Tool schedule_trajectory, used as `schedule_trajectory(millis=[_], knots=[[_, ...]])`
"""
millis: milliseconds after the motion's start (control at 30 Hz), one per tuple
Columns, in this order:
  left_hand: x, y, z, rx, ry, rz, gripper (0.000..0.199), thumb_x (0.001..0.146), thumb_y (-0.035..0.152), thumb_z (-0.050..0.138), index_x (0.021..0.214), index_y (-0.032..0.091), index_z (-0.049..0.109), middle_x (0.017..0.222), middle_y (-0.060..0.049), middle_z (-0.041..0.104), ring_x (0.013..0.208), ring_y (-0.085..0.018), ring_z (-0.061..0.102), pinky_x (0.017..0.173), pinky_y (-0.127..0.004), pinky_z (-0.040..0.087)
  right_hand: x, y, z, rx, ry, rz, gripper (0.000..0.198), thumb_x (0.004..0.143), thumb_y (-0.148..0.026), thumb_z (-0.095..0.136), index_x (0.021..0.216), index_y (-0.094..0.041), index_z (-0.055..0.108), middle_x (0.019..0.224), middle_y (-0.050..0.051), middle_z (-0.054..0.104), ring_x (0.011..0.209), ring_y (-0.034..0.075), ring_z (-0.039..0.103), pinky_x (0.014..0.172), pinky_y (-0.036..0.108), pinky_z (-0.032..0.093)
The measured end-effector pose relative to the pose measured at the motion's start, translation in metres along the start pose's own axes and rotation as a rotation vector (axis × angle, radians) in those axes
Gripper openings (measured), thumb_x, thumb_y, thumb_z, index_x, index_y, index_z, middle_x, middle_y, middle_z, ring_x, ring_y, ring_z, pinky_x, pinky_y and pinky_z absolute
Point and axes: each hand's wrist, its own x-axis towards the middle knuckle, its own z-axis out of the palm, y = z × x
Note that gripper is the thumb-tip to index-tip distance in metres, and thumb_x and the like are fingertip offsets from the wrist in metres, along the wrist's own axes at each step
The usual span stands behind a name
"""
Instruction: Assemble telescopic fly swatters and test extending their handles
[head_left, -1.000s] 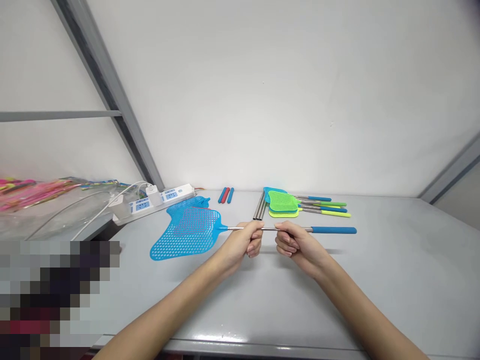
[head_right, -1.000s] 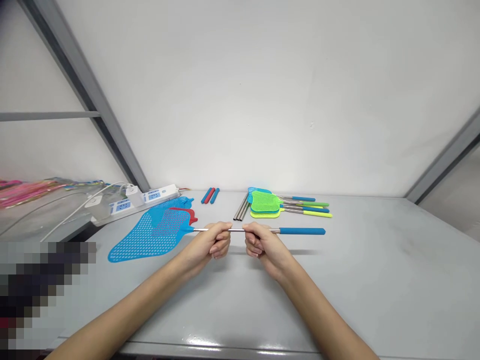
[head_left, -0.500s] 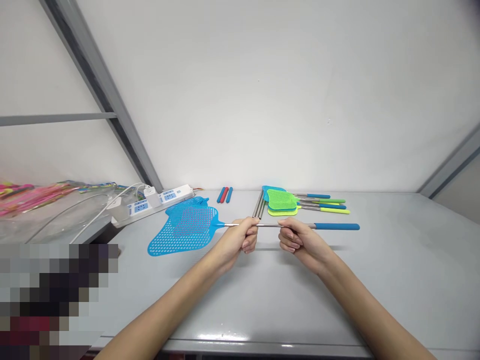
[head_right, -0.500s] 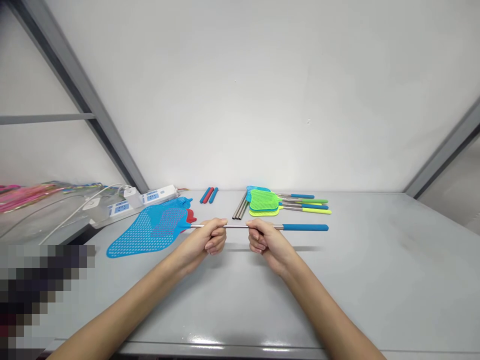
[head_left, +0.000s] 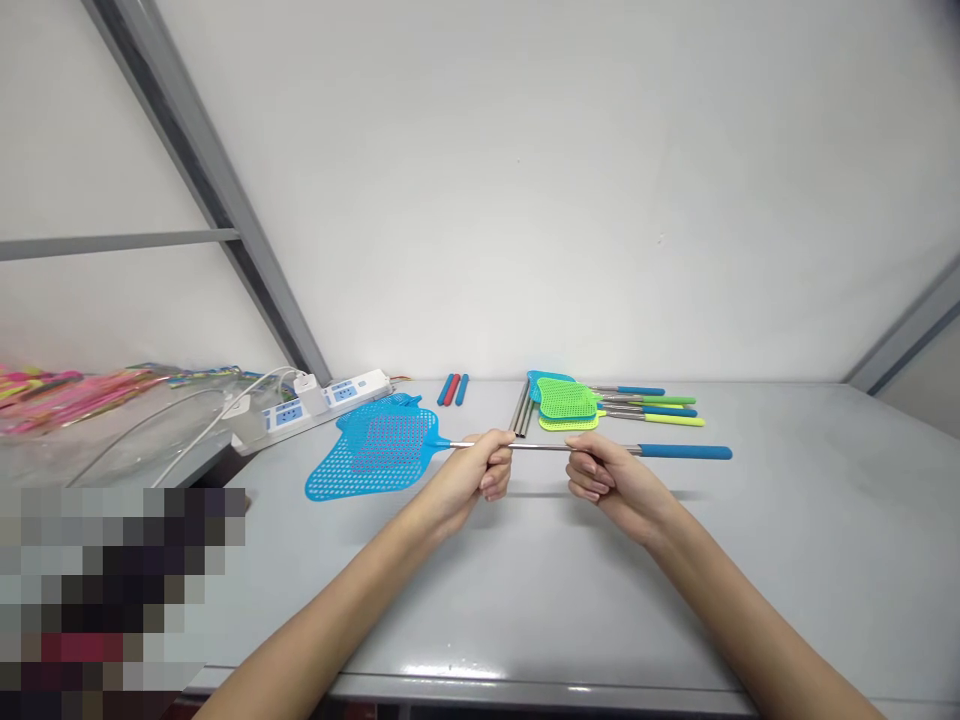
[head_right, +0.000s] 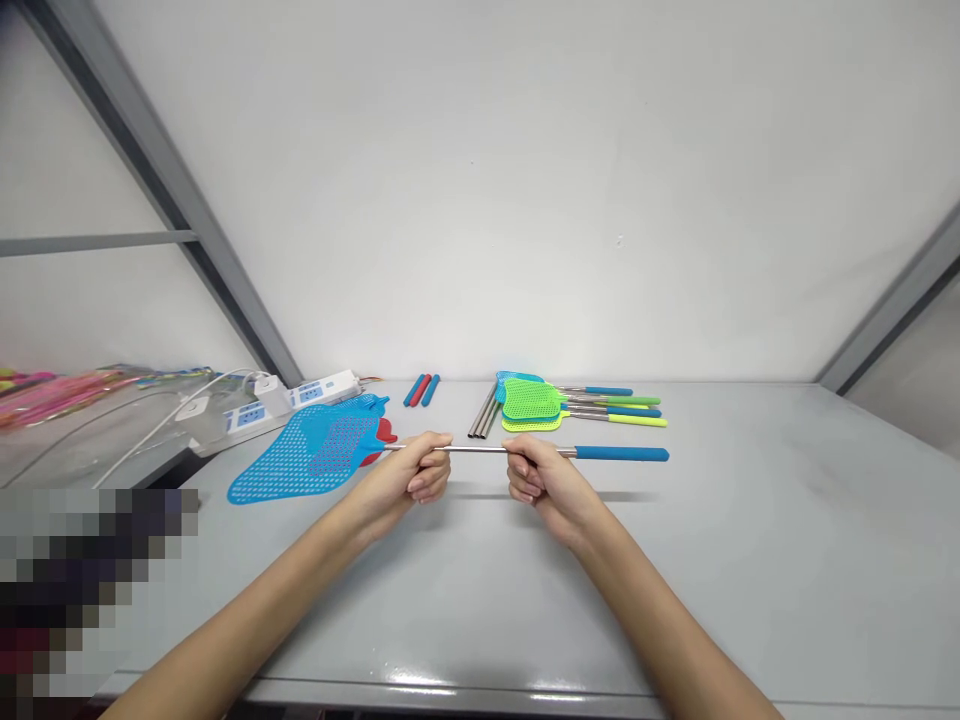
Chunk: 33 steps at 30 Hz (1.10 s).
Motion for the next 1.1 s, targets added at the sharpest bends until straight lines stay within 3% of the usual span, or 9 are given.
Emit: schedule_trajectory(millis=[300,667,1100], knots=[[-0.002,-0.001,-0.002,0.002,0.009,-0.008,0.035,0.074,0.032,0.039,0.047,0.019,0.022,0.034,0.008,0.021,0.033,-0.005,0.020,0.039,-0.022,0.020,0.000,0.002,-0.003,0.008,0.019,-0.001,0.034,0.069,-0.025,0.050,0.042,-0.017,0.032,0.039,-0.007,0.015,0.039,0.006,0.012,0.039,0.024,0.017],[0.007,-0.022,-0.016,0.021,0.094,-0.069,0.036,0.072,0.038,0.038,0.046,0.019,0.022,0.035,0.008,0.021,0.033,-0.005,0.023,0.041,-0.021,0.024,0.006,0.027,0.004,0.127,0.029,0.099,0.034,0.069,-0.032,0.052,0.045,-0.017,0.034,0.038,-0.009,0.015,0.037,0.005,0.011,0.038,0.022,0.016],[0.000,-0.025,0.000,0.087,0.036,0.025,0.036,0.069,0.043,0.047,0.051,0.017,0.032,0.039,0.007,0.029,0.036,-0.005,0.026,0.040,-0.020,0.022,0.004,0.030,0.003,0.052,-0.017,0.080,0.036,0.069,-0.037,0.052,0.046,-0.017,0.034,0.038,-0.008,0.017,0.038,0.006,0.013,0.040,0.023,0.018]])
